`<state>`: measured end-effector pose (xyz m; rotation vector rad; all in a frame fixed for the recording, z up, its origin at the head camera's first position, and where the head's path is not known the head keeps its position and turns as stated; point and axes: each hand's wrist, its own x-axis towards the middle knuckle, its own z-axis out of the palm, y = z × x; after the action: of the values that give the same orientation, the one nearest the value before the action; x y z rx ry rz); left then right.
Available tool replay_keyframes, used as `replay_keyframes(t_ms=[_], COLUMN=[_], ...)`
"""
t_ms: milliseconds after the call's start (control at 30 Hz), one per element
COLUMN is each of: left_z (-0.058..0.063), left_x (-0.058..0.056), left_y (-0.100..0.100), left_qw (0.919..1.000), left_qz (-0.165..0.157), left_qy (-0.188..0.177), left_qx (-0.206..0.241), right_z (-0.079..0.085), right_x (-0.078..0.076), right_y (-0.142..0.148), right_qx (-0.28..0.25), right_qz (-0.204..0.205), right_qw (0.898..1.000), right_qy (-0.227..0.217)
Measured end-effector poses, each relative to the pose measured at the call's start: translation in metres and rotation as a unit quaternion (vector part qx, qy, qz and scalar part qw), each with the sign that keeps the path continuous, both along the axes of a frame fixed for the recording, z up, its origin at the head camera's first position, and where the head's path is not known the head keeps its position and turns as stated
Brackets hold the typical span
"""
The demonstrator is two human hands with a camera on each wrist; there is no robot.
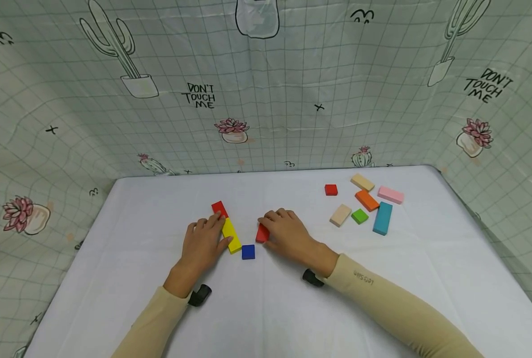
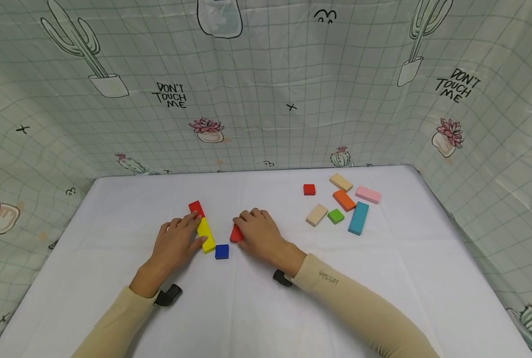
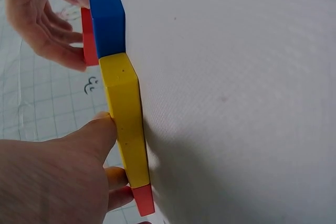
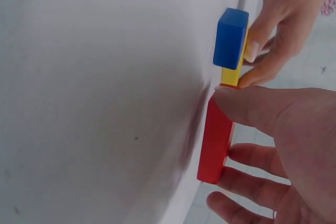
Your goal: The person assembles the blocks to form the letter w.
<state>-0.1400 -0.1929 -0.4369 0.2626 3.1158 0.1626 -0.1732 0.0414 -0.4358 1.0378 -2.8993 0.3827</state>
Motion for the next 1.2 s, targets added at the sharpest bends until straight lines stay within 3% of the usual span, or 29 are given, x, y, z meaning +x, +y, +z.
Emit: replay_keyframes(t_ms=[567, 1200], left_z=[-0.004, -0.004], left_x=[0.0013, 0.0011], left_y=[-0.0008, -0.0005], left_qw=[1.0, 0.9999], left_qz=[-0.001, -0.005], left_qy=[0.004, 0.012], left_qx=[0.006, 0.005], right_z=[-0.0009, -0.006], right_x=[0.0087, 0.0079], right_y=[-0.0024, -0.003], right_qx=[0.014, 0.014], right_qz=[0.005, 0.011], right_qw=[1.0, 1.0], right_qy=[0.001, 0.015])
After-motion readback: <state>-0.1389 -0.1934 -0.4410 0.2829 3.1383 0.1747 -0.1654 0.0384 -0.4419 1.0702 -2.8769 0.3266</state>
